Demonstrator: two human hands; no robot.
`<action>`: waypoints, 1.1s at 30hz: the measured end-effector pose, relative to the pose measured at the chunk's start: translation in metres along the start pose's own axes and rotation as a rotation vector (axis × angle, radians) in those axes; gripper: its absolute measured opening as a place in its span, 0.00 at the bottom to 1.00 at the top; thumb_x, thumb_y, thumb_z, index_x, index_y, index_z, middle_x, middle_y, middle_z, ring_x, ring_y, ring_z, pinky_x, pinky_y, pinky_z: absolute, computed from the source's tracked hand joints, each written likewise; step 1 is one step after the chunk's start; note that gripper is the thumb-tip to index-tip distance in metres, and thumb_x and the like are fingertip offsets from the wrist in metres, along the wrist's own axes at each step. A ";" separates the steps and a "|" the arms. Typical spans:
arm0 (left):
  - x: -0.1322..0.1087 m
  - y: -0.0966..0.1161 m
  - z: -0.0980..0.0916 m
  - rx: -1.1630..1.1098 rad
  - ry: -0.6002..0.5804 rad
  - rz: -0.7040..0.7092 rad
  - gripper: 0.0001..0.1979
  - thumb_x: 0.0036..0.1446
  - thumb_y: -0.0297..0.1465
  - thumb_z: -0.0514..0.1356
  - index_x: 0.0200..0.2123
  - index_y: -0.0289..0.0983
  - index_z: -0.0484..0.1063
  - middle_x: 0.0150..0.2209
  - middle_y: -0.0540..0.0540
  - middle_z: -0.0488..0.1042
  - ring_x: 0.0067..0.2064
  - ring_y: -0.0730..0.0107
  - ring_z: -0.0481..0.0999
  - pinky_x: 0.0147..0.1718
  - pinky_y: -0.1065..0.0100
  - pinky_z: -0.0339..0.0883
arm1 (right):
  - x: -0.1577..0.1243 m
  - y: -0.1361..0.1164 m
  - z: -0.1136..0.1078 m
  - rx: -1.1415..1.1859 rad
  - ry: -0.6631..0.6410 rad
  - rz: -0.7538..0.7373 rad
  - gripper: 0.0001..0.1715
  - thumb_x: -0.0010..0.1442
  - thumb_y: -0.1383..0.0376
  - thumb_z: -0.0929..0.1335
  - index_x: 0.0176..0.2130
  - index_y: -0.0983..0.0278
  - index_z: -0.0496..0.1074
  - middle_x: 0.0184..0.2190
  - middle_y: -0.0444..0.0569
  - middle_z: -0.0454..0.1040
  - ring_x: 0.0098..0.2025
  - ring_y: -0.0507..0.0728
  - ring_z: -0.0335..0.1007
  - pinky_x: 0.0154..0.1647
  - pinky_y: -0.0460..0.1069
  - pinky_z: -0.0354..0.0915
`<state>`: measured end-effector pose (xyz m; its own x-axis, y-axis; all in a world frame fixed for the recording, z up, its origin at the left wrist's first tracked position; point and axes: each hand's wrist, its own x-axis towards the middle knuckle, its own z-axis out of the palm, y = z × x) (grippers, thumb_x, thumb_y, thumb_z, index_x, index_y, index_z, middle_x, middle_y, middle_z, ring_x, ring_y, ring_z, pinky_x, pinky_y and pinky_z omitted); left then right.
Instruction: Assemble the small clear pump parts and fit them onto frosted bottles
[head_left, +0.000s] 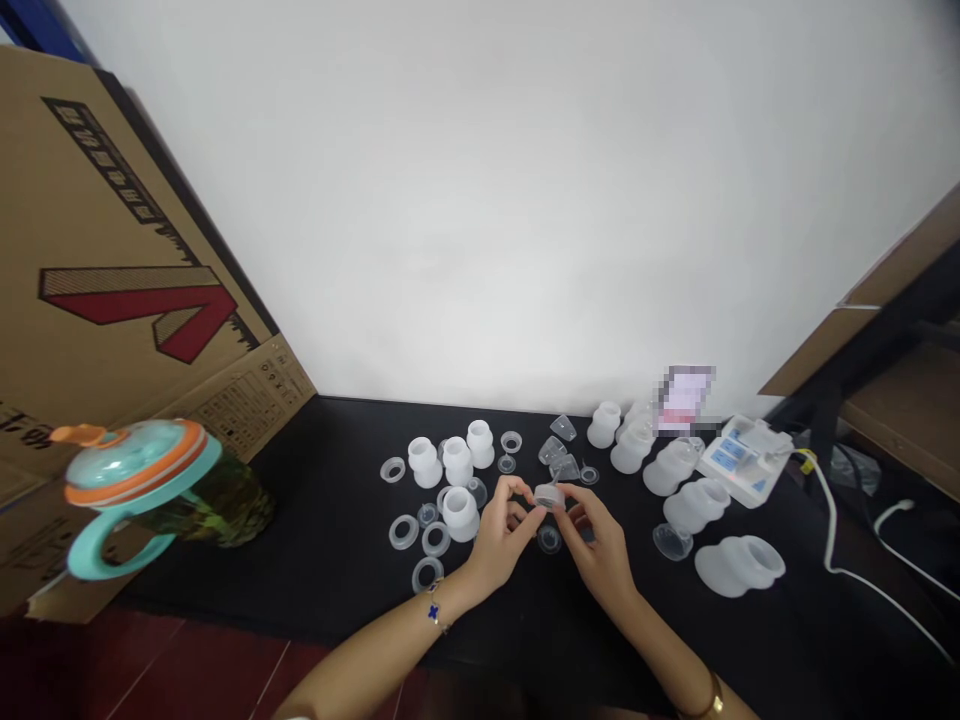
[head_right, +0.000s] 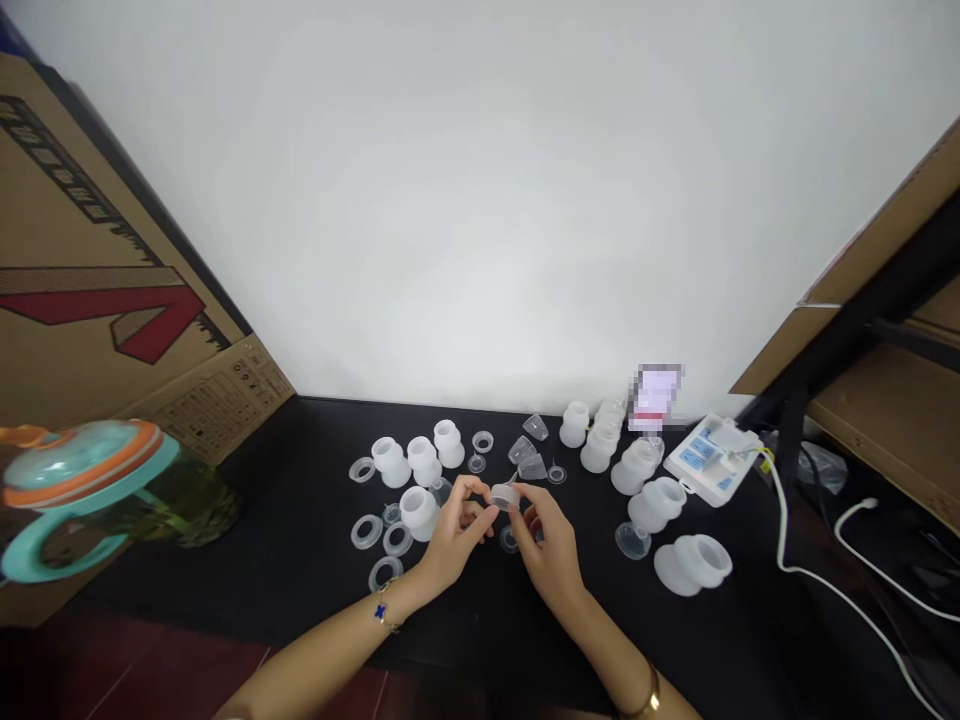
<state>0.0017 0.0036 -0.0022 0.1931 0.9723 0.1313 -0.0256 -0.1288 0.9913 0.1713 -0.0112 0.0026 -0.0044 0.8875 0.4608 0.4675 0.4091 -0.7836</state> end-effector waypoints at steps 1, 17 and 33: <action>0.001 -0.001 0.000 -0.044 -0.026 -0.016 0.14 0.62 0.41 0.64 0.40 0.40 0.64 0.35 0.52 0.71 0.27 0.75 0.74 0.23 0.75 0.64 | 0.000 0.000 0.000 0.008 0.021 -0.027 0.11 0.69 0.61 0.67 0.50 0.59 0.74 0.38 0.49 0.78 0.28 0.54 0.72 0.27 0.47 0.71; 0.012 0.008 0.000 -0.411 -0.073 -0.244 0.24 0.52 0.45 0.71 0.44 0.35 0.72 0.37 0.45 0.81 0.30 0.68 0.81 0.22 0.75 0.72 | 0.000 -0.003 -0.002 0.056 0.002 -0.183 0.10 0.68 0.67 0.66 0.46 0.58 0.77 0.47 0.55 0.77 0.44 0.59 0.78 0.33 0.49 0.75; 0.013 0.009 -0.001 -0.313 -0.069 -0.158 0.20 0.52 0.41 0.72 0.41 0.34 0.76 0.37 0.43 0.82 0.31 0.68 0.79 0.23 0.75 0.68 | 0.001 0.000 0.001 0.068 0.004 -0.065 0.12 0.66 0.60 0.70 0.49 0.58 0.78 0.52 0.56 0.76 0.47 0.61 0.79 0.33 0.48 0.79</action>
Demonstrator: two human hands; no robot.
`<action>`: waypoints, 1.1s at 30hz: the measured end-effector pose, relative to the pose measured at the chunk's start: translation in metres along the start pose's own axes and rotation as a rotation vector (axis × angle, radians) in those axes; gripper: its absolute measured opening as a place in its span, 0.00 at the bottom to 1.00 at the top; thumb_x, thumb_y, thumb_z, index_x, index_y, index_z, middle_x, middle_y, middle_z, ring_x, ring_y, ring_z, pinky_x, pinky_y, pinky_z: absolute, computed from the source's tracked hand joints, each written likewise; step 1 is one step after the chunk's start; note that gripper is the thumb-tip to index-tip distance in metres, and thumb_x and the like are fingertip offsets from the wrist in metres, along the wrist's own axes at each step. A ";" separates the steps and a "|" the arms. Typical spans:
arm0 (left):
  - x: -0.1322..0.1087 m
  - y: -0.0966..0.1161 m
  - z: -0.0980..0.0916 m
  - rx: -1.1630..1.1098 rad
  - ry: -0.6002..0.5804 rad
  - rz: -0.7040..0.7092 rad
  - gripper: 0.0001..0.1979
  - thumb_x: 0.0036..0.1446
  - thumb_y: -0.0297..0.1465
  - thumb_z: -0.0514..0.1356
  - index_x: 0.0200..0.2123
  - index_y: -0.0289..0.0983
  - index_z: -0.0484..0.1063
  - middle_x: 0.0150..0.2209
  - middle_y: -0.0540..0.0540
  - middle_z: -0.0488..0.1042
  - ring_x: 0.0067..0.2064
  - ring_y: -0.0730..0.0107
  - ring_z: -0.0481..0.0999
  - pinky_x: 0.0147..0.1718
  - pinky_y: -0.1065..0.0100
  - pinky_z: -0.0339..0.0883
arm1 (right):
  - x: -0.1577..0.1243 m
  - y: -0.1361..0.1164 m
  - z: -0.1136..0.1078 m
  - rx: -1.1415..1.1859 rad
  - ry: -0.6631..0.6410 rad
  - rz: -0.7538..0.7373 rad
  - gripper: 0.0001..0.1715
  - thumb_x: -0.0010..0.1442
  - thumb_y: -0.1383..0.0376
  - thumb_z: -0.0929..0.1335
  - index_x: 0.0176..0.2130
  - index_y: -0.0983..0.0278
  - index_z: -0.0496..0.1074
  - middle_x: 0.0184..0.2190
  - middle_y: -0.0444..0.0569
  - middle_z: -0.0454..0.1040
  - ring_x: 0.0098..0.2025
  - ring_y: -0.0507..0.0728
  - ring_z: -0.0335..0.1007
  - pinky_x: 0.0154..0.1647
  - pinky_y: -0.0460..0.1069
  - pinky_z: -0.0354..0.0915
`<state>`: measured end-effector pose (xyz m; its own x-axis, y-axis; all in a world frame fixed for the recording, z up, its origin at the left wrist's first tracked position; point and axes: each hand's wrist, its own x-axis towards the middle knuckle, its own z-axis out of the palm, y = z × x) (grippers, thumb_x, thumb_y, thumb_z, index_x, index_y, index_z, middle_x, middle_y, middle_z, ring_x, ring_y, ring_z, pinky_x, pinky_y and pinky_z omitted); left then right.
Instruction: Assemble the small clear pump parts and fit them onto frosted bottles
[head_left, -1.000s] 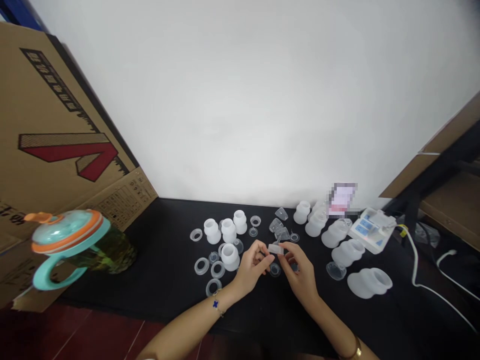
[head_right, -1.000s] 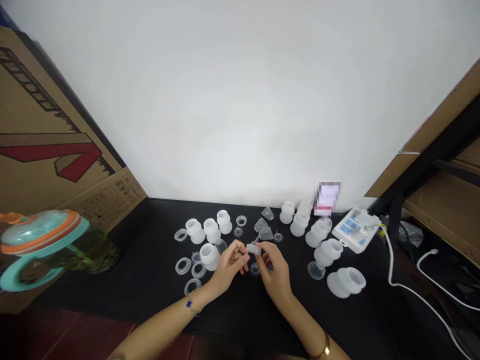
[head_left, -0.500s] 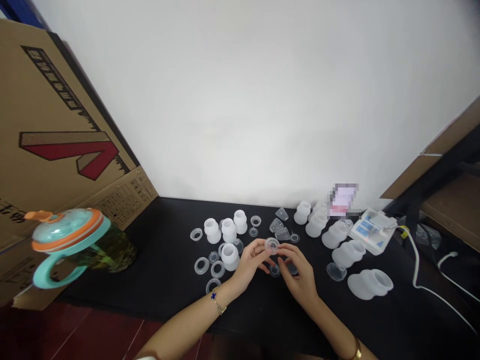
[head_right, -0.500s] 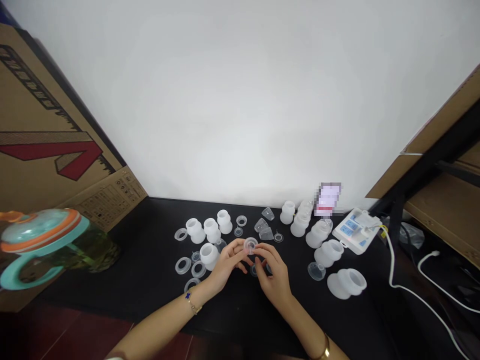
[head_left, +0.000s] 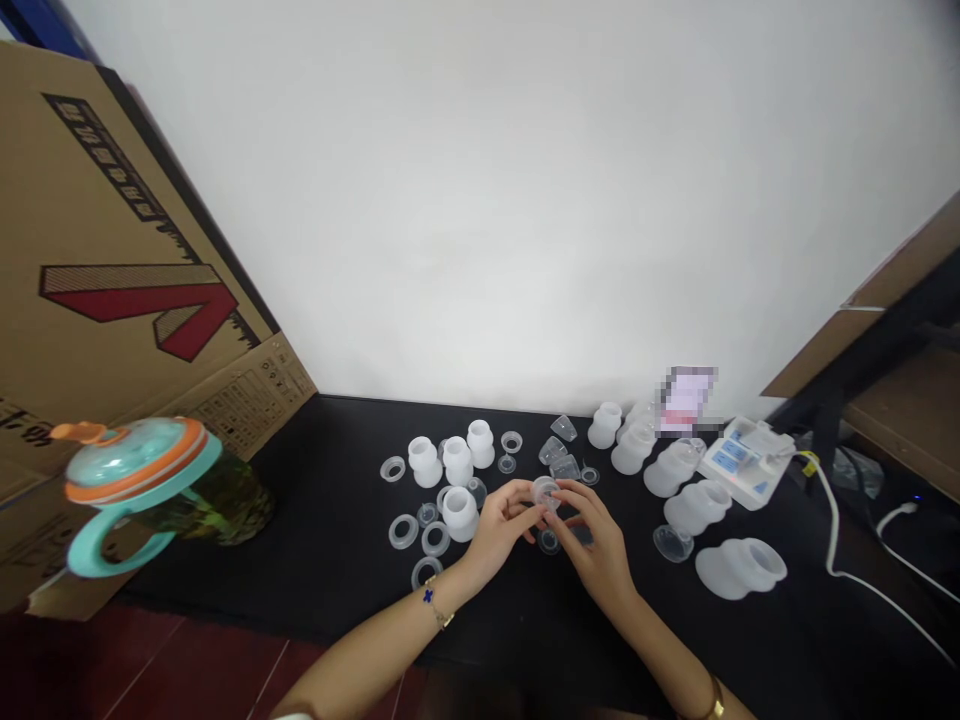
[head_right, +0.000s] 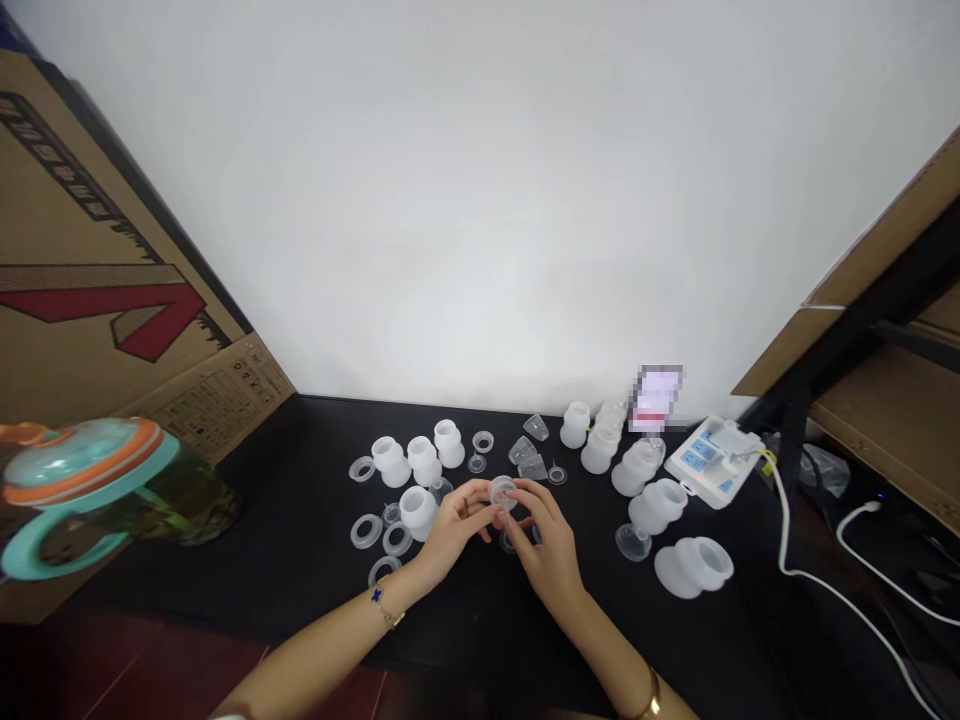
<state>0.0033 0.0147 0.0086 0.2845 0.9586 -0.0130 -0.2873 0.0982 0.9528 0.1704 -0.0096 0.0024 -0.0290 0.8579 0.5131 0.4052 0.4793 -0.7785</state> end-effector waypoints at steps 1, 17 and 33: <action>0.000 0.000 0.000 0.000 0.006 0.004 0.21 0.52 0.41 0.72 0.43 0.34 0.76 0.37 0.43 0.82 0.31 0.67 0.79 0.23 0.75 0.68 | 0.000 0.000 0.000 0.007 -0.002 -0.004 0.12 0.66 0.61 0.70 0.49 0.58 0.78 0.52 0.56 0.76 0.47 0.61 0.80 0.33 0.48 0.79; 0.000 -0.003 -0.003 -0.074 0.014 -0.093 0.22 0.52 0.44 0.72 0.42 0.32 0.81 0.38 0.39 0.83 0.39 0.57 0.84 0.28 0.72 0.74 | 0.001 0.001 -0.004 0.047 0.006 -0.052 0.10 0.67 0.62 0.69 0.45 0.58 0.81 0.52 0.55 0.80 0.51 0.62 0.80 0.44 0.53 0.80; -0.001 -0.009 -0.005 -0.080 -0.013 -0.114 0.19 0.54 0.43 0.71 0.38 0.32 0.80 0.34 0.41 0.83 0.35 0.63 0.82 0.32 0.70 0.75 | -0.002 -0.005 -0.005 0.059 -0.015 -0.031 0.07 0.67 0.64 0.69 0.39 0.60 0.79 0.49 0.57 0.79 0.48 0.62 0.80 0.37 0.49 0.80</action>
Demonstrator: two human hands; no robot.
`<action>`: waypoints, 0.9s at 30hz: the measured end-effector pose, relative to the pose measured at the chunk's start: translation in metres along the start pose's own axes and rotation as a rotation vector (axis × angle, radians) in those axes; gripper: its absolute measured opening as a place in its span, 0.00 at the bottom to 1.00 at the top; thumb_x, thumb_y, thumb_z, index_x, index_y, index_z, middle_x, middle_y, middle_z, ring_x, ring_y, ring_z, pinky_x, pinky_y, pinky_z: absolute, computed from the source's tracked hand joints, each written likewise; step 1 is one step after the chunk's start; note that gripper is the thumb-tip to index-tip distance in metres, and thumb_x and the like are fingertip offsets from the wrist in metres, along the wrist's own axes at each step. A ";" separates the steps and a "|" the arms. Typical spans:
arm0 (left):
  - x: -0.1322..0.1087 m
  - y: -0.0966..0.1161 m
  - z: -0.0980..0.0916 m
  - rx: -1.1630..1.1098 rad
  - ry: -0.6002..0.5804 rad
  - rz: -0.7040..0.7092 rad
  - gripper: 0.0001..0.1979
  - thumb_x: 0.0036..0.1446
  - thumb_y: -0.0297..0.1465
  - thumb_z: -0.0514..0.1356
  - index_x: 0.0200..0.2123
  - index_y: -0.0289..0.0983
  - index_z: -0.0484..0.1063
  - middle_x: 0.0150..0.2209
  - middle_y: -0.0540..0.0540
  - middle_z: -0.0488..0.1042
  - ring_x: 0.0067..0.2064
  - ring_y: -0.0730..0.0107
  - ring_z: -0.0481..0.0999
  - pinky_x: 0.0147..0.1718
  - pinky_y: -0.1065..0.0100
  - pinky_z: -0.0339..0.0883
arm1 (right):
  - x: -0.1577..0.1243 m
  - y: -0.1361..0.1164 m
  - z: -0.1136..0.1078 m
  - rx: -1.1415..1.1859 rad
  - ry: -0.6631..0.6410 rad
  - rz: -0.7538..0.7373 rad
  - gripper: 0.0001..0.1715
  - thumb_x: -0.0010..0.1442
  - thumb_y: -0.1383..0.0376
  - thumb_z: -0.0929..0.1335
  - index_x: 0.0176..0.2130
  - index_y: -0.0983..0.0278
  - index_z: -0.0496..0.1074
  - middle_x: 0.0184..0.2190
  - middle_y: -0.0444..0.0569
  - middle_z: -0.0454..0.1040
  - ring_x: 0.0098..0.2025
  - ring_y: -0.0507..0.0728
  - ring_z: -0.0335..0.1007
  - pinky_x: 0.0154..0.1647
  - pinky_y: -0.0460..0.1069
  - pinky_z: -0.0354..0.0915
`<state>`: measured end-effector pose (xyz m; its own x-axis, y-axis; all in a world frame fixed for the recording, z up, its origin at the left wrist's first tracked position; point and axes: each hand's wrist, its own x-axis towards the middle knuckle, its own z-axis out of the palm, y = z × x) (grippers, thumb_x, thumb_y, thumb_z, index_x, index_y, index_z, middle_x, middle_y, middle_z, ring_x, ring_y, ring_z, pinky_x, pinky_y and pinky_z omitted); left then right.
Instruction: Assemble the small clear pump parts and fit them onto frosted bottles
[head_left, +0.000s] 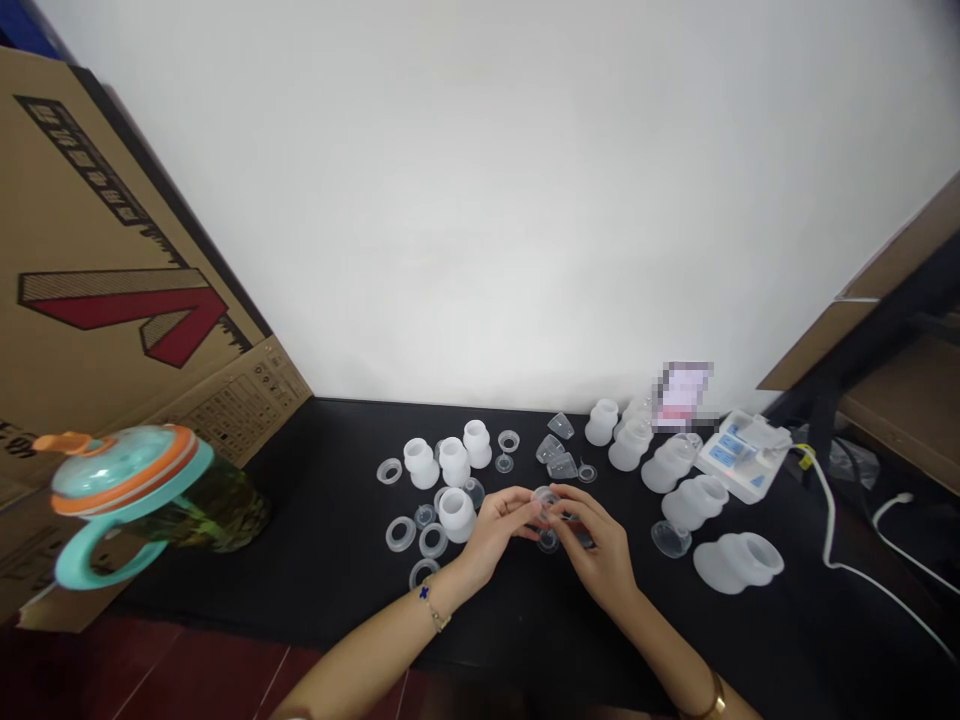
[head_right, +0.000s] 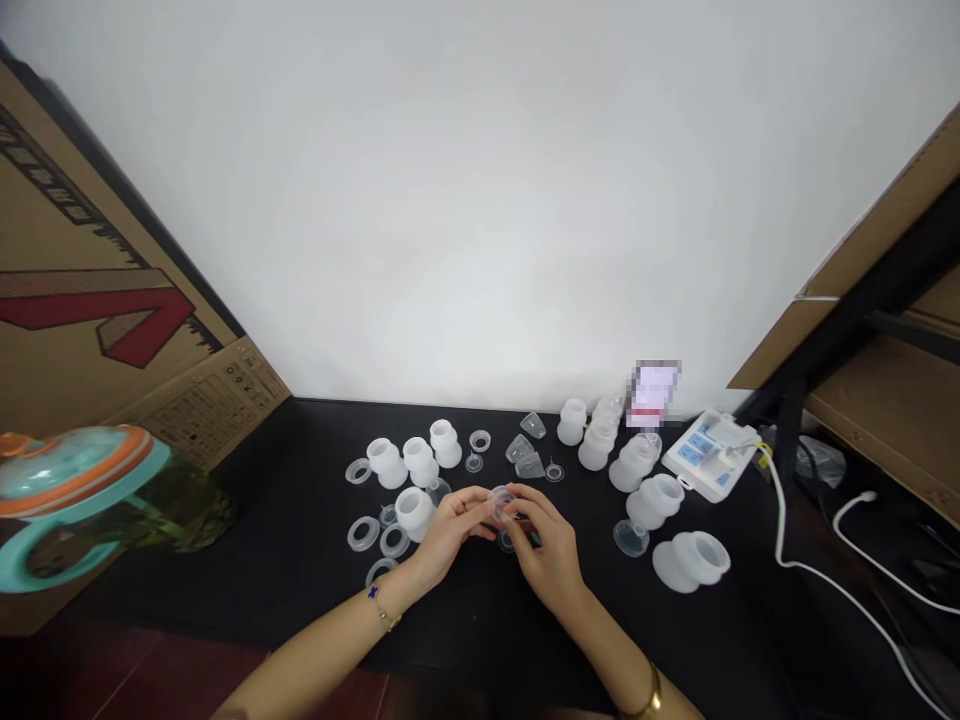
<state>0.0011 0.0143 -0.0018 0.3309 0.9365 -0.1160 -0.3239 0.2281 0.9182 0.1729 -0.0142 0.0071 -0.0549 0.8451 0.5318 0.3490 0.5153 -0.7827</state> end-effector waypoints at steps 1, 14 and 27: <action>0.000 0.000 0.000 0.002 -0.001 0.000 0.19 0.54 0.42 0.71 0.38 0.32 0.80 0.34 0.41 0.83 0.35 0.63 0.82 0.32 0.70 0.75 | 0.000 0.000 0.000 0.000 -0.008 0.005 0.07 0.67 0.64 0.68 0.39 0.60 0.78 0.49 0.57 0.78 0.48 0.62 0.80 0.37 0.49 0.80; 0.001 0.003 0.001 -0.035 -0.001 0.015 0.19 0.54 0.42 0.71 0.39 0.32 0.80 0.36 0.41 0.82 0.35 0.64 0.81 0.31 0.71 0.75 | -0.001 -0.001 0.002 0.057 -0.003 0.090 0.06 0.67 0.61 0.69 0.39 0.59 0.77 0.51 0.56 0.78 0.52 0.63 0.78 0.38 0.49 0.79; 0.000 0.008 0.005 -0.039 0.006 0.063 0.19 0.44 0.35 0.77 0.39 0.34 0.81 0.35 0.44 0.82 0.35 0.67 0.79 0.29 0.74 0.73 | 0.000 0.008 0.003 0.020 0.046 0.026 0.10 0.65 0.62 0.71 0.47 0.56 0.79 0.48 0.54 0.79 0.49 0.62 0.79 0.41 0.51 0.80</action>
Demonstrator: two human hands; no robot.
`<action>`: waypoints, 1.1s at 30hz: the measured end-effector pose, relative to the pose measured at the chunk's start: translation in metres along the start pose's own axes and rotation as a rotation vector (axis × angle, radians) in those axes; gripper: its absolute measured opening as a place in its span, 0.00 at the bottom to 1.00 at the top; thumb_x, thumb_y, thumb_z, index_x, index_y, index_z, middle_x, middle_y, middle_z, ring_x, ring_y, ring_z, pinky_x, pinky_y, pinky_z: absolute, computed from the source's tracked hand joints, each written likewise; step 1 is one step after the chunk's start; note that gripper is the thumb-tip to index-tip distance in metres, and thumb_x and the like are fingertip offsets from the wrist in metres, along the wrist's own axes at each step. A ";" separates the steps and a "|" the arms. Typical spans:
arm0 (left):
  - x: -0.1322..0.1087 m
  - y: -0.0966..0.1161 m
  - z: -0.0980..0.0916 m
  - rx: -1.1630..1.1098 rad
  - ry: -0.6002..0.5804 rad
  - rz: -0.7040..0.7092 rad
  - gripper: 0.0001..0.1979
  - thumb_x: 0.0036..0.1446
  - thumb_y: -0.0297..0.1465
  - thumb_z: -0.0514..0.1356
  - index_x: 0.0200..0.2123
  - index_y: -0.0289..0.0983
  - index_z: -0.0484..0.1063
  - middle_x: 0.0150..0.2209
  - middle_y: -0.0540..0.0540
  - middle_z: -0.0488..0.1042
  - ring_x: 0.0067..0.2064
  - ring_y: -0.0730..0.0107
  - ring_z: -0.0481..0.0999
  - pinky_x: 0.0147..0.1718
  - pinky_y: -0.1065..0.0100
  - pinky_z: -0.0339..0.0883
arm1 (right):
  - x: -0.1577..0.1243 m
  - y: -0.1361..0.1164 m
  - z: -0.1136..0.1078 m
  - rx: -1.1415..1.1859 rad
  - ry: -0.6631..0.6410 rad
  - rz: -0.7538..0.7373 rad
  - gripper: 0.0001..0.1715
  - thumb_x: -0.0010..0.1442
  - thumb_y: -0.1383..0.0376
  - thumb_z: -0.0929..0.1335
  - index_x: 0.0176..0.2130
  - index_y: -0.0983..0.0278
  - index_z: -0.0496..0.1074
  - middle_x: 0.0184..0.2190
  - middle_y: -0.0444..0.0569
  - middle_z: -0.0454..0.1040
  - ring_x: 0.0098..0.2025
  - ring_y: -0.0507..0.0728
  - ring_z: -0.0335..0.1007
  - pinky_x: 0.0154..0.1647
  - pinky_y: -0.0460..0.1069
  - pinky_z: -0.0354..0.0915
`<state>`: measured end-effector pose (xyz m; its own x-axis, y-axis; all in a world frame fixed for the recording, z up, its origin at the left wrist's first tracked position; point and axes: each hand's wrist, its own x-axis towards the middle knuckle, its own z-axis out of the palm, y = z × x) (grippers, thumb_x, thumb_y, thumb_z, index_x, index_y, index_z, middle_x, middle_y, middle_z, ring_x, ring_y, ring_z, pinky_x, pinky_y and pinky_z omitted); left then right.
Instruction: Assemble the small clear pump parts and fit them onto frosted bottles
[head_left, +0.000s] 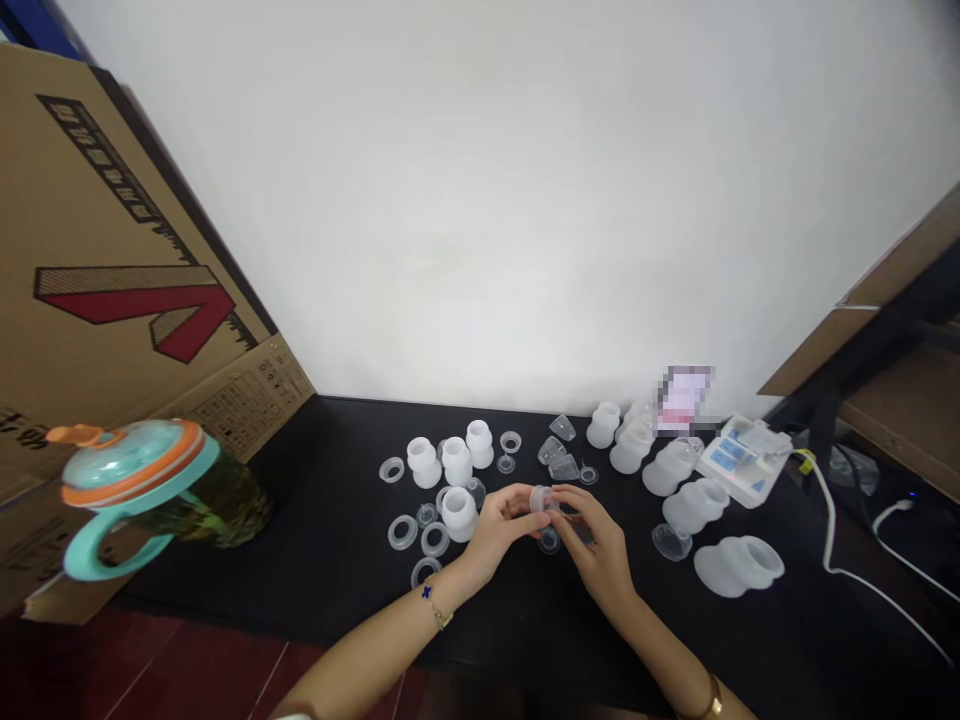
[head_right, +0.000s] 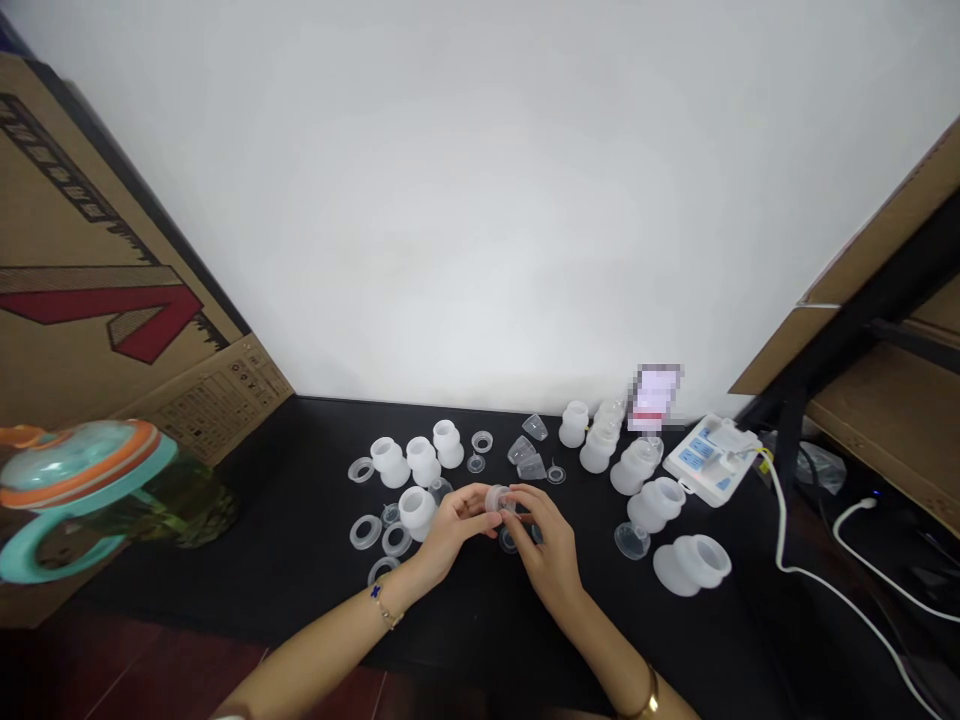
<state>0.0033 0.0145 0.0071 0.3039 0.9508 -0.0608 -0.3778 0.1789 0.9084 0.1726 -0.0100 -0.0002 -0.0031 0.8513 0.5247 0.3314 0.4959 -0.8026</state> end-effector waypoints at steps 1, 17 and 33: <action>0.000 0.000 0.000 0.001 0.004 -0.002 0.19 0.43 0.35 0.77 0.38 0.34 0.81 0.35 0.44 0.82 0.36 0.67 0.79 0.29 0.74 0.73 | 0.000 0.000 0.000 -0.002 0.004 -0.002 0.10 0.65 0.62 0.71 0.47 0.57 0.79 0.47 0.54 0.79 0.48 0.62 0.79 0.40 0.51 0.80; -0.002 0.006 0.001 0.023 0.028 -0.022 0.17 0.47 0.39 0.75 0.35 0.33 0.82 0.32 0.44 0.81 0.32 0.68 0.78 0.28 0.73 0.72 | 0.000 -0.002 0.000 -0.010 -0.035 -0.033 0.12 0.65 0.65 0.71 0.49 0.57 0.78 0.52 0.55 0.76 0.51 0.62 0.78 0.39 0.51 0.80; 0.003 0.000 -0.008 0.074 0.009 0.004 0.10 0.49 0.35 0.72 0.31 0.33 0.81 0.27 0.44 0.80 0.28 0.69 0.75 0.26 0.73 0.65 | 0.001 -0.003 0.002 0.036 -0.026 -0.040 0.14 0.62 0.65 0.73 0.49 0.57 0.78 0.49 0.54 0.78 0.45 0.61 0.80 0.34 0.50 0.81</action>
<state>-0.0025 0.0187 0.0035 0.2947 0.9537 -0.0605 -0.3131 0.1562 0.9368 0.1700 -0.0104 0.0017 -0.0404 0.8344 0.5497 0.2963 0.5354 -0.7909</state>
